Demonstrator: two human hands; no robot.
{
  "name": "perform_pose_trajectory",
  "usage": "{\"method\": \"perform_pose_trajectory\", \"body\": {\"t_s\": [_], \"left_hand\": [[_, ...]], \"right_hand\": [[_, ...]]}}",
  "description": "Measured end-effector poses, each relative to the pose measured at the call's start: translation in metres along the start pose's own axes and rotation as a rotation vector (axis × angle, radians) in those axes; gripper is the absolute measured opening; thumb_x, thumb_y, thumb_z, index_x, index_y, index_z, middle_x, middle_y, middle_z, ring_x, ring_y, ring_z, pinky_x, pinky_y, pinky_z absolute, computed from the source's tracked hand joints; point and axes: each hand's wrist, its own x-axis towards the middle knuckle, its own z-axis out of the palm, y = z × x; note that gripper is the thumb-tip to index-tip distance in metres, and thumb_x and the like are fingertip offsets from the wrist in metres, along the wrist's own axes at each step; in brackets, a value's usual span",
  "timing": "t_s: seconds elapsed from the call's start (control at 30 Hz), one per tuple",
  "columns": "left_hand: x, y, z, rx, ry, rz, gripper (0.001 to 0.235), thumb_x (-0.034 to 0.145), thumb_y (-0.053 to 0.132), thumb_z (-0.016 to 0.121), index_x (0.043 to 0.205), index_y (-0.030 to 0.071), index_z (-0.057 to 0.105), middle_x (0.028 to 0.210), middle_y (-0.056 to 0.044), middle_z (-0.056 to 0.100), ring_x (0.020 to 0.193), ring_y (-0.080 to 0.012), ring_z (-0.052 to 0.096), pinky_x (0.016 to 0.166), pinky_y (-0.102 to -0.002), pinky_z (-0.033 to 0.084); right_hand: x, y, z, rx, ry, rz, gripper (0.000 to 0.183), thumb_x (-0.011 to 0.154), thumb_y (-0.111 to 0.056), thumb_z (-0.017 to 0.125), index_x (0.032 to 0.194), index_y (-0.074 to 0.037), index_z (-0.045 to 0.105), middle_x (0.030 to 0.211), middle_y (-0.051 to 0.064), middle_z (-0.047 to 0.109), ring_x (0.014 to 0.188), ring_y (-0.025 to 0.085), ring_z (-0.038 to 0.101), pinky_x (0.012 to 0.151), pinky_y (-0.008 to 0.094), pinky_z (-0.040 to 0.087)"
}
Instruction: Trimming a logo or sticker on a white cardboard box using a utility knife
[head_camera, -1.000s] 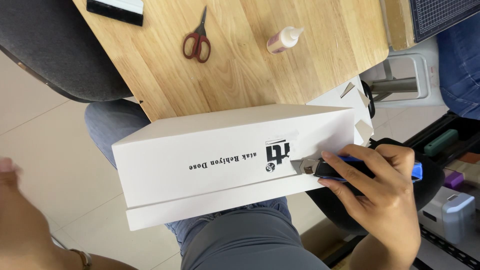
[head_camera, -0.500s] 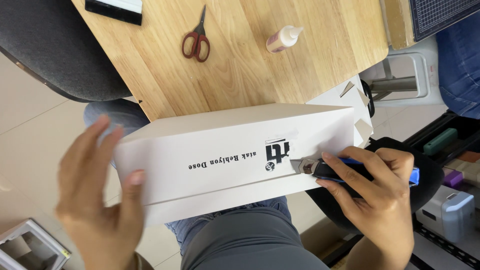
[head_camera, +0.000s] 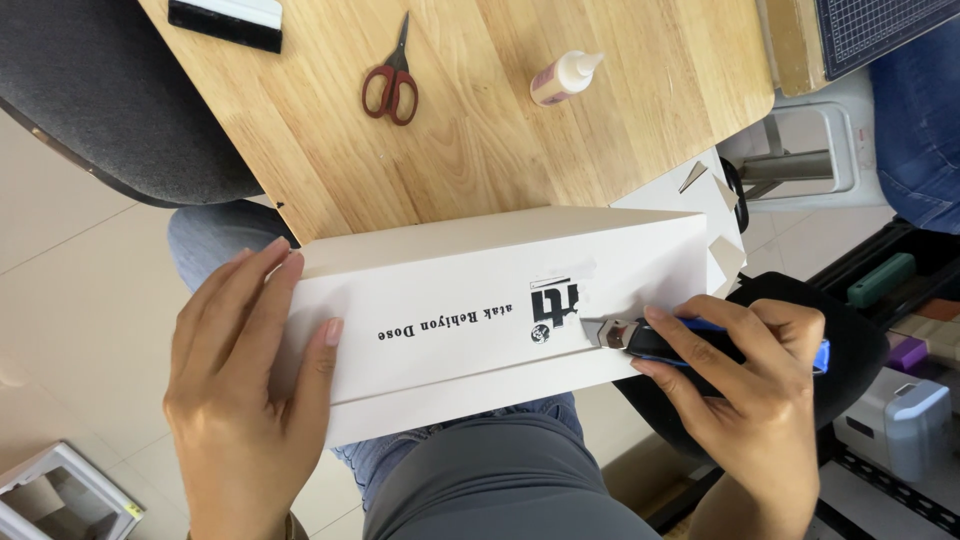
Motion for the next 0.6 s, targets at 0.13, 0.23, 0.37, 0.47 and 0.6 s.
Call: {"method": "perform_pose_trajectory", "body": {"t_s": [0.13, 0.23, 0.37, 0.47, 0.6], "left_hand": [[0.0012, -0.0012, -0.0005, -0.007, -0.003, 0.007, 0.035, 0.102, 0.002, 0.065, 0.134, -0.011, 0.063, 0.141, -0.024, 0.062, 0.132, -0.0441, 0.057, 0.117, -0.053, 0.047], [0.0021, 0.0010, -0.0019, -0.004, -0.009, 0.001, 0.035, 0.102, 0.004, 0.066, 0.134, -0.011, 0.064, 0.139, -0.023, 0.062, 0.132, -0.0436, 0.057, 0.117, -0.052, 0.047], [0.0013, -0.0002, -0.0009, 0.000, -0.003, -0.005, 0.034, 0.102, 0.004, 0.067, 0.133, -0.009, 0.065, 0.137, -0.021, 0.063, 0.132, -0.0426, 0.058, 0.117, -0.052, 0.047], [0.0014, -0.0001, -0.0007, -0.005, 0.005, 0.002, 0.031, 0.102, 0.003, 0.068, 0.130, -0.009, 0.066, 0.135, -0.021, 0.064, 0.131, -0.0428, 0.059, 0.117, -0.052, 0.047], [0.0007, -0.0006, -0.0003, 0.003, 0.001, -0.006, 0.030, 0.102, 0.004, 0.068, 0.129, -0.009, 0.067, 0.135, -0.020, 0.065, 0.131, -0.0424, 0.059, 0.117, -0.051, 0.047]], "right_hand": [[0.0029, 0.0023, -0.0017, 0.022, -0.012, -0.019, 0.034, 0.089, -0.029, 0.082, 0.120, -0.015, 0.077, 0.120, 0.002, 0.069, 0.101, 0.028, 0.045, 0.094, 0.037, 0.033], [0.0051, 0.0020, -0.0026, 0.019, -0.010, -0.037, 0.033, 0.089, -0.029, 0.082, 0.119, -0.014, 0.078, 0.119, 0.004, 0.070, 0.101, 0.029, 0.045, 0.093, 0.038, 0.033], [0.0040, -0.0008, -0.0028, -0.013, -0.020, -0.024, 0.034, 0.088, -0.029, 0.084, 0.118, -0.014, 0.078, 0.119, 0.004, 0.070, 0.100, 0.027, 0.046, 0.092, 0.037, 0.033], [0.0020, -0.0025, -0.0020, -0.017, -0.019, 0.000, 0.034, 0.088, -0.029, 0.084, 0.119, -0.015, 0.078, 0.121, 0.003, 0.070, 0.102, 0.028, 0.046, 0.092, 0.037, 0.034], [0.0001, -0.0053, -0.0010, -0.033, -0.014, 0.024, 0.032, 0.090, -0.029, 0.083, 0.119, -0.016, 0.078, 0.121, 0.003, 0.069, 0.101, 0.028, 0.047, 0.092, 0.038, 0.034]]}}
